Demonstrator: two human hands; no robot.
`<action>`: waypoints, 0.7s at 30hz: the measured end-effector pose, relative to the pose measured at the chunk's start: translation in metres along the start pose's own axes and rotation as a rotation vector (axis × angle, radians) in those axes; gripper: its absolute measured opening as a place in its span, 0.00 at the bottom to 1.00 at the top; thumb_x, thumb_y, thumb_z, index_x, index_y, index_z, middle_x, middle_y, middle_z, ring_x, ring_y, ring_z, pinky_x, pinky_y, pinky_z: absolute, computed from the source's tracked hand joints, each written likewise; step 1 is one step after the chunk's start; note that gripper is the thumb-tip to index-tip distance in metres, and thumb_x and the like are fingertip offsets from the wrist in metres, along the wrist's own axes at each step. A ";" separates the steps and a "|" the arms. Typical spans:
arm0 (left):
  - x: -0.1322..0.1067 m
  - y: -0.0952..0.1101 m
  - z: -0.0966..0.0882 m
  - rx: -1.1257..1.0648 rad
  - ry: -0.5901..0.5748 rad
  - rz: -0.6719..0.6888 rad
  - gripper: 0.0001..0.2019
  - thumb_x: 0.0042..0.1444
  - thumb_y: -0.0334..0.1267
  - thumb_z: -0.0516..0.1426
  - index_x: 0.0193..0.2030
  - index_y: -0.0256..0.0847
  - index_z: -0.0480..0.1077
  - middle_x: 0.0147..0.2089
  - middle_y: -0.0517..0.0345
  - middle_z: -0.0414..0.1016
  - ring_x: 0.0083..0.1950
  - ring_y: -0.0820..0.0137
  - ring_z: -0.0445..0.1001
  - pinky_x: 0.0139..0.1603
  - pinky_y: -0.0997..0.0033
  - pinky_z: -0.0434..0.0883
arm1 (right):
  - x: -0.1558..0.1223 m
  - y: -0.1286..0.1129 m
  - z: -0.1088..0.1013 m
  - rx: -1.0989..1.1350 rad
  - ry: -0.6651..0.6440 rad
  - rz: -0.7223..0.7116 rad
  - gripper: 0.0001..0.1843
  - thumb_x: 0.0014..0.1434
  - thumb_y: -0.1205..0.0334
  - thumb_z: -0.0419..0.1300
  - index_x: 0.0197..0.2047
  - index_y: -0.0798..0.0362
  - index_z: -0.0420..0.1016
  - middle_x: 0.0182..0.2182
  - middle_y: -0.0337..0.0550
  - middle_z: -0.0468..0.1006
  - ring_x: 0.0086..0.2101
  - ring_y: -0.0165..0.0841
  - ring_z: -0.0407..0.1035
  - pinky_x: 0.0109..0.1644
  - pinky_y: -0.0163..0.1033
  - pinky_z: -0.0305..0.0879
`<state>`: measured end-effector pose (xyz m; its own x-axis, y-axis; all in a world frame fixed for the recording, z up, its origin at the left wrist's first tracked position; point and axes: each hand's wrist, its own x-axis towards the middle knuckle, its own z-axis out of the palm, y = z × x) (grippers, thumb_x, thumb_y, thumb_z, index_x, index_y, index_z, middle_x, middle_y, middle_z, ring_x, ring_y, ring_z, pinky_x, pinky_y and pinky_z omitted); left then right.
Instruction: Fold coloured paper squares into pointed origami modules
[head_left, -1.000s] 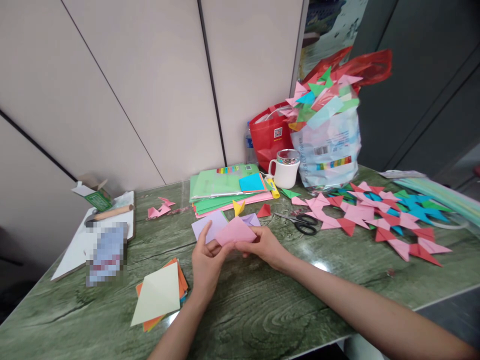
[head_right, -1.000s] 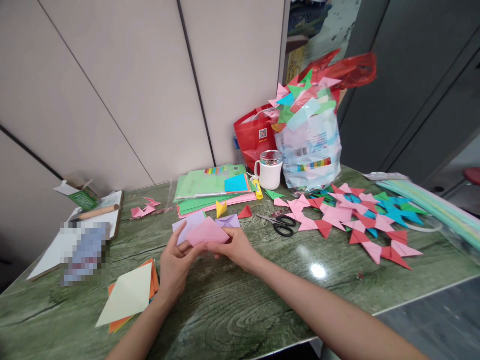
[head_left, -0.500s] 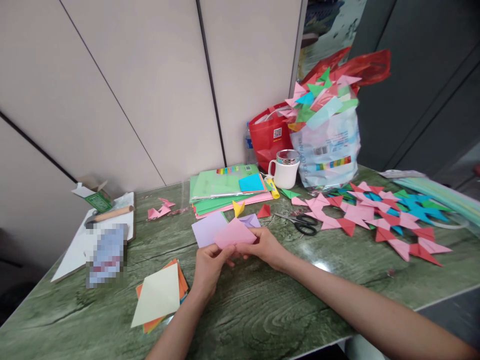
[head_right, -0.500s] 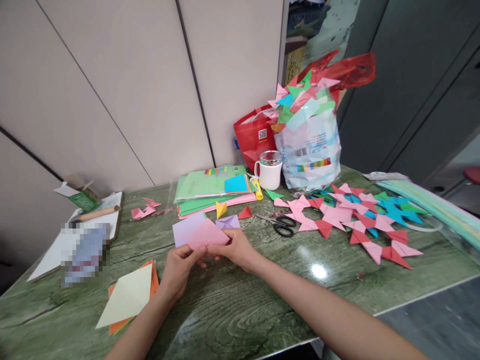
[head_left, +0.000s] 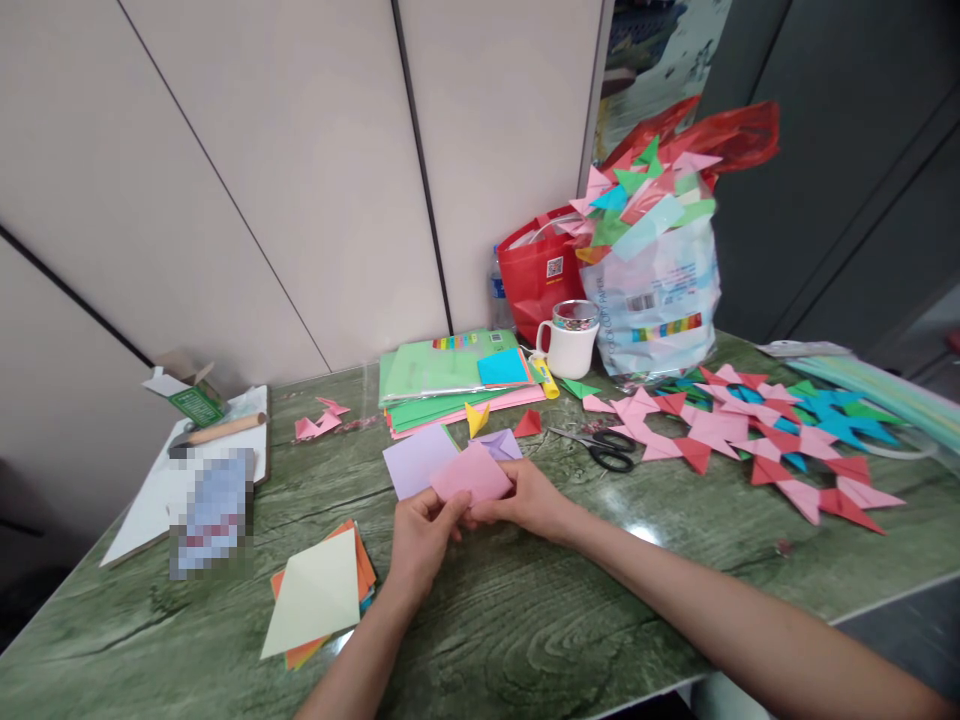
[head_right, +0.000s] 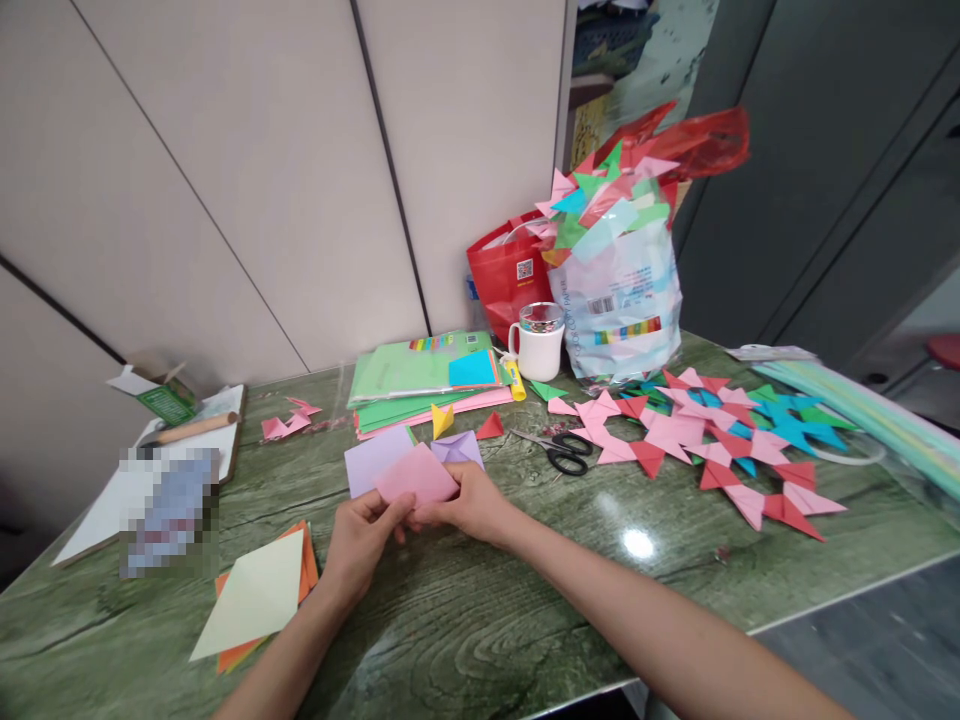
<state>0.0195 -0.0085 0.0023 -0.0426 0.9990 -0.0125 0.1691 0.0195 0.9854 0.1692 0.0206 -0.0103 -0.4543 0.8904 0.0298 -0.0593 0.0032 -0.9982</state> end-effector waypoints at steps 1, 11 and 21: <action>0.000 0.000 0.000 0.007 0.002 0.000 0.15 0.43 0.46 0.60 0.18 0.35 0.72 0.17 0.56 0.73 0.16 0.76 0.63 0.19 0.77 0.59 | 0.000 0.000 -0.001 -0.010 0.008 -0.004 0.13 0.38 0.59 0.67 0.25 0.59 0.73 0.19 0.37 0.73 0.20 0.26 0.62 0.22 0.30 0.59; 0.000 0.000 0.002 0.017 0.005 -0.020 0.14 0.45 0.43 0.59 0.16 0.35 0.68 0.13 0.61 0.68 0.14 0.79 0.58 0.16 0.80 0.55 | 0.002 0.003 0.000 0.035 0.040 0.069 0.16 0.35 0.59 0.68 0.26 0.59 0.72 0.18 0.35 0.70 0.19 0.26 0.62 0.24 0.32 0.61; 0.002 -0.005 0.000 -0.001 0.028 -0.027 0.15 0.45 0.46 0.58 0.17 0.36 0.67 0.13 0.60 0.68 0.13 0.78 0.59 0.17 0.79 0.55 | 0.005 0.002 -0.004 0.033 0.053 0.059 0.19 0.32 0.57 0.70 0.25 0.59 0.71 0.17 0.33 0.69 0.19 0.25 0.62 0.22 0.31 0.58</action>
<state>0.0188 -0.0068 -0.0026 -0.0749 0.9966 -0.0339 0.1662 0.0460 0.9850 0.1705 0.0266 -0.0128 -0.4100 0.9115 -0.0324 -0.0634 -0.0640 -0.9959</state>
